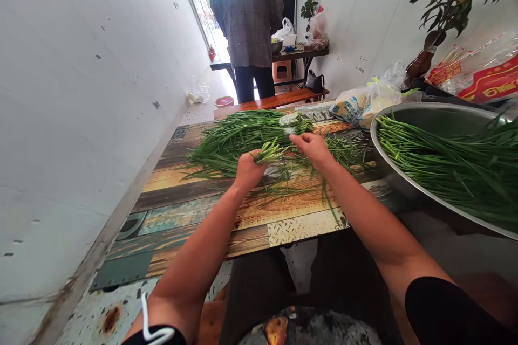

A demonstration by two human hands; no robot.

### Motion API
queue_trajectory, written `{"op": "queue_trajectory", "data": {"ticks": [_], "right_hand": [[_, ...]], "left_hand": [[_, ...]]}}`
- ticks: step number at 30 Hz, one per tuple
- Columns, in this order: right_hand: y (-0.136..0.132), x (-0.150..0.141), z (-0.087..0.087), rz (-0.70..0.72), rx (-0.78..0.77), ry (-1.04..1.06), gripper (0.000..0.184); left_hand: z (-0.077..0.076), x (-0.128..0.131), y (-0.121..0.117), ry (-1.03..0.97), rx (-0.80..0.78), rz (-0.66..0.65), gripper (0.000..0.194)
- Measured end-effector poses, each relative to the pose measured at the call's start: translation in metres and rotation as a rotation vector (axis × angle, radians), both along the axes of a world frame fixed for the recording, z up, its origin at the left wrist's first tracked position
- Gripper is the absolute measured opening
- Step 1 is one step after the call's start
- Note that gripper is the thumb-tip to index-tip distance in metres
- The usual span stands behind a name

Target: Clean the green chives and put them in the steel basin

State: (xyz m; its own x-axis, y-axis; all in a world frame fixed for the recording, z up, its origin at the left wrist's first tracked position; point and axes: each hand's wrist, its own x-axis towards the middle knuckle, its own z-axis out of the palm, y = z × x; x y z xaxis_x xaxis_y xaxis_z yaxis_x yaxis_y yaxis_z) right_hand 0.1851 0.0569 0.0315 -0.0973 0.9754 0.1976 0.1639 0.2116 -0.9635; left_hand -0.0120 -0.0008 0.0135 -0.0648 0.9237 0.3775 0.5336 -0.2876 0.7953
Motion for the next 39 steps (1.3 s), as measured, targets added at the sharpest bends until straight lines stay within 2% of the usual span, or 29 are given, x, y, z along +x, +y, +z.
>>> {"op": "queue_trajectory", "data": {"ticks": [4,8,12,14,19,23,25,27,30,33,35,37,39], "right_hand": [[-0.005,-0.008,-0.004,0.075,0.028,-0.138,0.042],[-0.005,-0.008,-0.007,0.154,0.054,-0.095,0.036],[-0.005,-0.006,-0.004,0.300,0.043,-0.021,0.036],[-0.006,-0.006,-0.003,0.328,0.060,-0.016,0.035],[-0.004,-0.006,-0.007,0.234,0.134,-0.083,0.022],[0.002,-0.006,-0.014,0.191,0.114,-0.125,0.024],[0.004,-0.005,-0.015,0.155,0.119,-0.205,0.029],[0.005,-0.003,-0.013,0.089,0.190,-0.332,0.032],[0.002,0.000,-0.007,-0.009,0.284,-0.526,0.022],[-0.002,0.002,-0.003,-0.060,0.266,-0.613,0.016],[-0.003,0.002,-0.003,-0.003,0.251,-0.561,0.018],[-0.002,0.001,-0.004,0.128,0.228,-0.453,0.032],[-0.001,0.000,-0.005,0.223,0.232,-0.383,0.029]], "left_hand": [[0.001,0.000,-0.001,0.055,0.024,0.019,0.028],[0.001,0.000,-0.001,0.051,0.014,0.012,0.028],[-0.003,-0.002,0.002,0.000,-0.011,0.002,0.028],[-0.004,-0.003,0.004,-0.027,-0.015,-0.007,0.026],[-0.005,-0.004,0.004,-0.029,-0.019,-0.001,0.027],[-0.004,-0.004,0.004,-0.024,-0.025,0.003,0.029],[-0.005,-0.005,0.005,-0.031,-0.025,-0.005,0.029],[-0.006,-0.005,0.005,-0.036,-0.019,-0.014,0.028],[-0.005,-0.004,0.004,-0.019,-0.010,-0.004,0.028],[-0.003,-0.003,0.003,-0.008,-0.010,0.004,0.028],[-0.002,-0.003,0.002,-0.010,-0.014,-0.001,0.029],[-0.002,-0.003,0.001,-0.016,-0.022,-0.001,0.030],[-0.001,-0.003,0.002,-0.020,-0.032,0.006,0.029]]}}
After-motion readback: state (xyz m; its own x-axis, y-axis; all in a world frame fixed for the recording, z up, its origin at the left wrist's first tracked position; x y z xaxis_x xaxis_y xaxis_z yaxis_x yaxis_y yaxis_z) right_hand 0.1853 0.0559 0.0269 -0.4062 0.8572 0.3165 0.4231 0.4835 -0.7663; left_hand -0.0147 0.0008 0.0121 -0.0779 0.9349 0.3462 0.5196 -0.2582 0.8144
